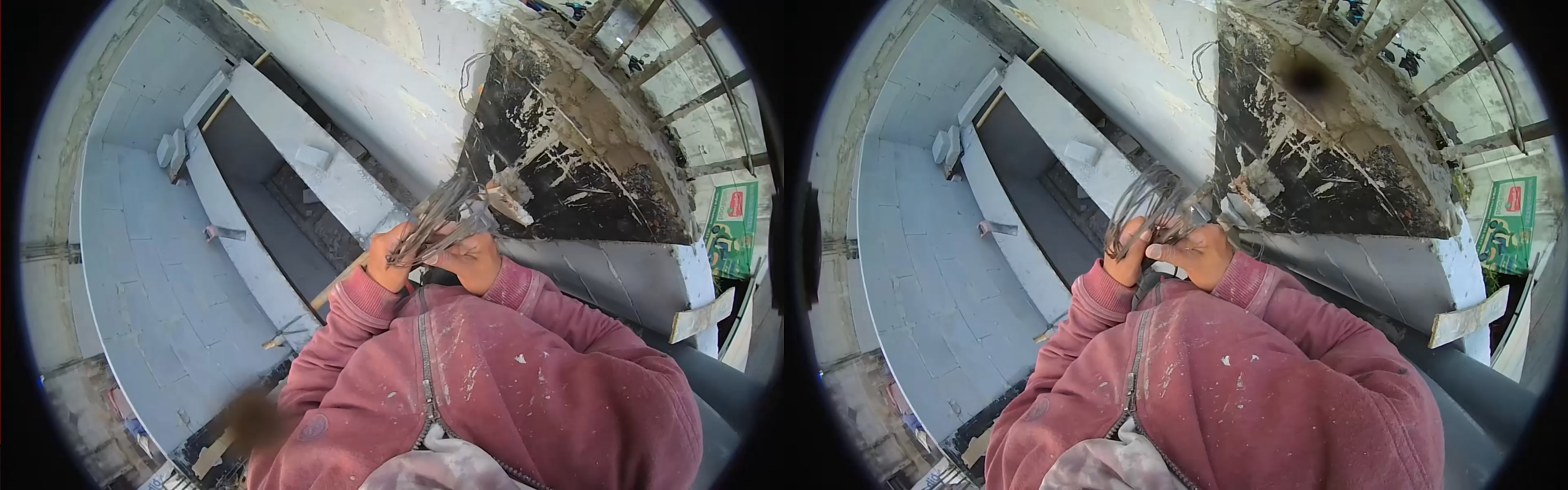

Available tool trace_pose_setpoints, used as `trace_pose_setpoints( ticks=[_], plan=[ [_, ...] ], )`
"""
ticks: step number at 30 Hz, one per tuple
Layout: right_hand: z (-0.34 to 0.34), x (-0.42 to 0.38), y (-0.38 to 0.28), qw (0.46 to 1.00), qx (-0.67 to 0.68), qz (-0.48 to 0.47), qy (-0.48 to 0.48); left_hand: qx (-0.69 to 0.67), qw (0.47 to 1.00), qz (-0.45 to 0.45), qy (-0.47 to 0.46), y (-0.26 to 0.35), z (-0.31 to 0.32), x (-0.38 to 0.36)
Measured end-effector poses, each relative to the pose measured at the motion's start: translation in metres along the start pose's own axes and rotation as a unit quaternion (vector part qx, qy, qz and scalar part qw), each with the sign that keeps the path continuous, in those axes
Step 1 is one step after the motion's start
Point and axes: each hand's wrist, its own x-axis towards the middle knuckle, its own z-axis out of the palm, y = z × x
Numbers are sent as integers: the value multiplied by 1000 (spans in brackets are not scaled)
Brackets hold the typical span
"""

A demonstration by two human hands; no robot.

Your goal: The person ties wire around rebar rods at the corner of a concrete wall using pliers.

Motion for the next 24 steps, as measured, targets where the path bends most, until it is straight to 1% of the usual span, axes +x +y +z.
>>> trace_pose_setpoints(
  ticks=[1, 2, 3, 5, 6, 9, 10, 11, 13, 14, 17, 19, 20, 23, 24],
  plan=[
    [4, -5, -7, 999, -37, -10, 25, -41, 998, -36, 41, 3, 3, -1],
    [7, -8, -16, 996, -76, -23, 51, -92, 992, -57, 62, 2, 0, -3],
    [-7, 30, -29, 996, -57, -50, 55, -117, 988, -41, 94, 4, -21, 40],
    [-16, 26, -42, 995, -41, -2, 85, -175, 975, -27, 134, 21, -19, 60],
    [-18, 23, -41, 992, -30, -13, 118, -197, 972, -19, 129, 18, -22, 66],
    [-34, 19, -54, 994, 12, -3, 110, -228, 964, 12, 135, 8, -43, 101],
    [-39, 16, -63, 992, 51, -41, 106, -225, 963, -2, 150, 9, -49, 111],
    [-41, 12, -70, 984, 56, -102, 134, -222, 961, -7, 164, 4, -55, 121],
    [-42, 6, -87, 955, 58, -224, 186, -215, 966, -8, 140, -3, -70, 139],
    [-51, 2, -103, 931, -43, -313, 184, -218, 966, -12, 139, -8, -75, 149],
    [-67, -23, -143, 870, -173, -408, 216, -227, 965, -10, 129, -11, -80, 175],
    [-68, -34, -159, 808, -213, -472, 283, -267, 960, 15, 87, -18, -83, 194],
    [-65, -39, -165, 774, -231, -500, 312, -279, 956, 11, 88, -20, -81, 201],
    [-46, -52, -183, 746, -196, -477, 421, -266, 962, 51, -29, 1, -76, 213],
    [-46, -56, -182, 749, -200, -472, 420, -250, 962, 48, -98, 6, -76, 215]
  ],
)
